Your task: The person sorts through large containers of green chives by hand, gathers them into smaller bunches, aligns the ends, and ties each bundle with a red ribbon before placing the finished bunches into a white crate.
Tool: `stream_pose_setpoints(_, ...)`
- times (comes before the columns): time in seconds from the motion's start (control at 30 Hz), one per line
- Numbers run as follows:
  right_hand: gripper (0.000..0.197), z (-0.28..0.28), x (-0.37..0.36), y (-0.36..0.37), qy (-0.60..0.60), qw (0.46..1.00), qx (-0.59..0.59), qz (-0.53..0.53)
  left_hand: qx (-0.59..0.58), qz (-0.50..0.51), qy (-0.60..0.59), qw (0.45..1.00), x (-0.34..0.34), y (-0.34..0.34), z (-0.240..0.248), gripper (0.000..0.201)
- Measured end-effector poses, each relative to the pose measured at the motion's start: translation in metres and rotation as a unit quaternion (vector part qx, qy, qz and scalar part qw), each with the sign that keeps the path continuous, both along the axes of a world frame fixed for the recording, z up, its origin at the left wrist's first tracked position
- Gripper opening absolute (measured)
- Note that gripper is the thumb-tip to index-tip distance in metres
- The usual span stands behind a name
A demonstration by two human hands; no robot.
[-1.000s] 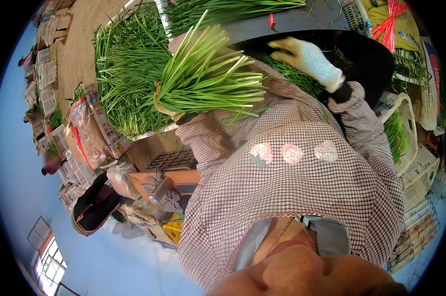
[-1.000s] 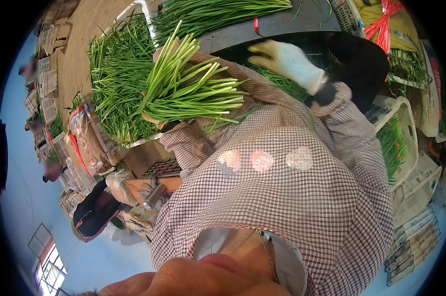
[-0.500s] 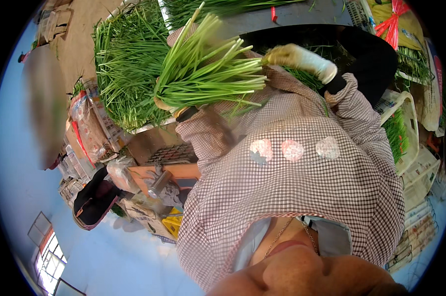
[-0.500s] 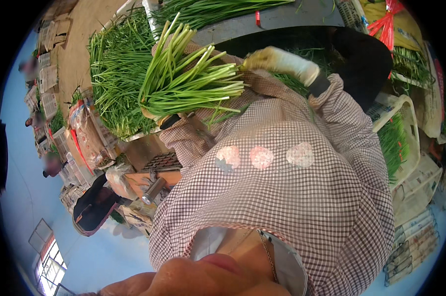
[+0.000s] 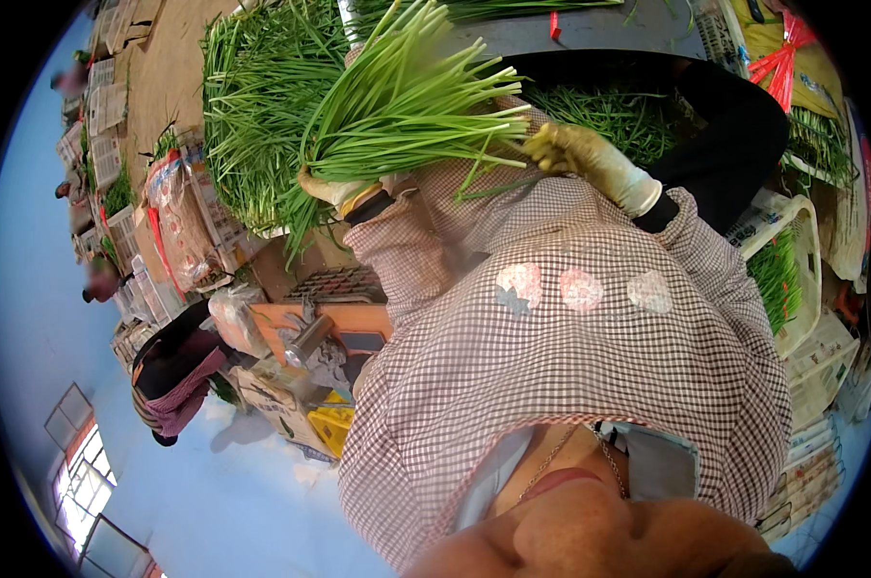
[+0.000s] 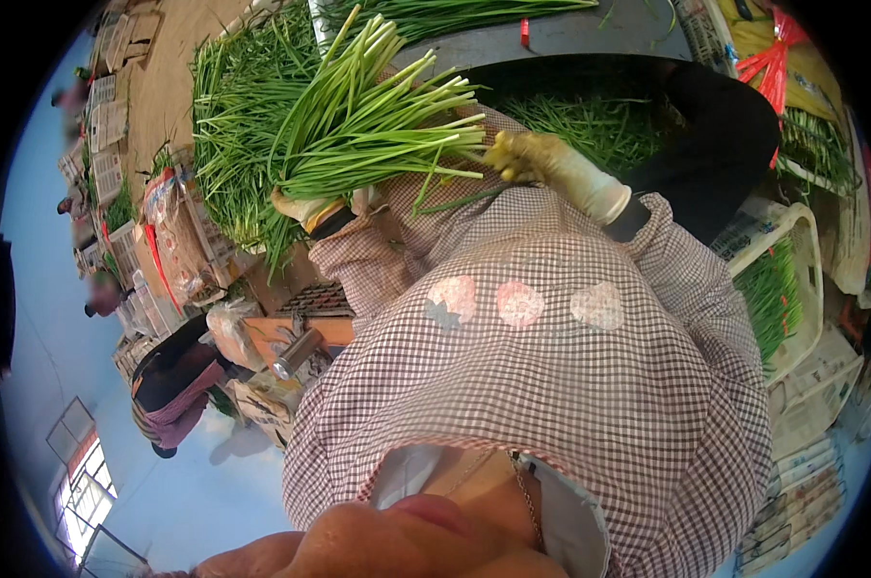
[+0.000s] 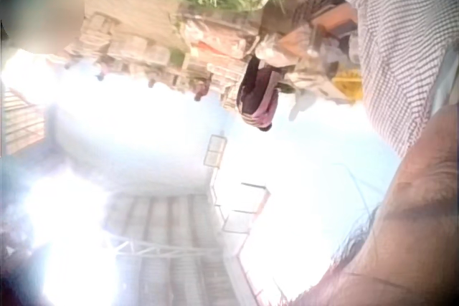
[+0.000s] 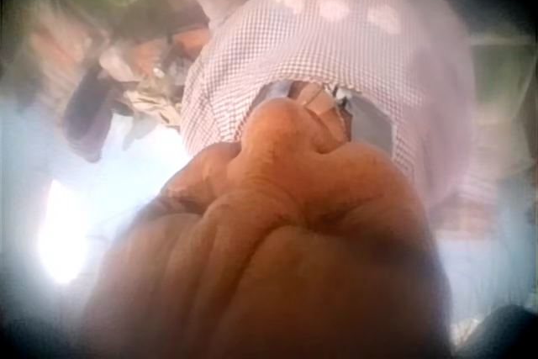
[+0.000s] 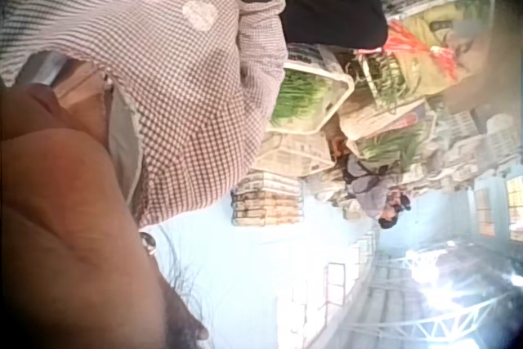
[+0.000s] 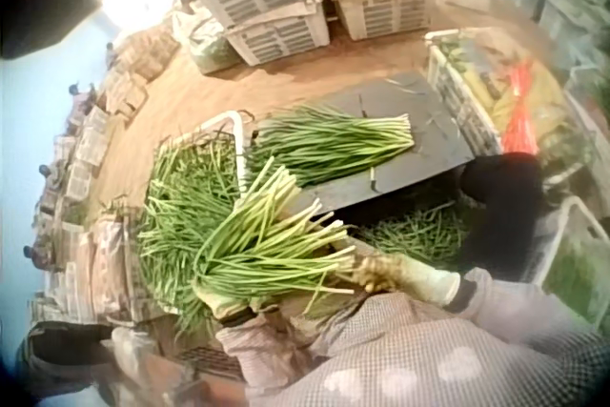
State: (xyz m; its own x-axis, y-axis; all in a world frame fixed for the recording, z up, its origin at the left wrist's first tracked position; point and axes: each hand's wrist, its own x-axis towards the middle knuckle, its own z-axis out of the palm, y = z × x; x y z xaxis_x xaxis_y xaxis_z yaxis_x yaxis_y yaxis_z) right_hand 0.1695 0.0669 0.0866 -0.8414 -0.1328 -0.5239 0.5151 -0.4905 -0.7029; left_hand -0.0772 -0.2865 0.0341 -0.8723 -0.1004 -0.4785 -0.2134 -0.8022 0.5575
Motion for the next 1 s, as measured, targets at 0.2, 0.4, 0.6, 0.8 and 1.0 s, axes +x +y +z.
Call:
stream_pose_setpoints(0.2, 0.057, 0.005, -0.028, -0.032, 0.203, 0.97, 0.107, 0.075, 0.337, -0.317, 0.115, 0.879, -0.007, -0.027, -0.006, 0.064)
stream_pose_setpoints(0.4, 0.032, 0.001, -0.048, -0.045, 0.131, 0.98, -0.108, -0.102, 0.248, -0.252, 0.163, 0.921, -0.019, -0.033, -0.019, 0.064)
stream_pose_setpoints(0.6, 0.022, -0.01, -0.026, 0.005, 0.208, 0.928, -0.215, -0.223, 0.181, -0.217, 0.141, 0.949, -0.024, -0.035, -0.02, 0.063)
stream_pose_setpoints(0.8, 0.044, 0.013, 0.021, 0.015, 0.052, 0.985, 0.005, -0.167, 0.127, -0.225, 0.146, 0.955, -0.029, -0.04, -0.02, 0.062)
stream_pose_setpoints(1.0, 0.039, 0.013, -0.027, -0.053, -0.008, 0.992, -0.123, -0.031, 0.05, -0.246, 0.136, 0.958, -0.026, -0.042, -0.013, 0.062)
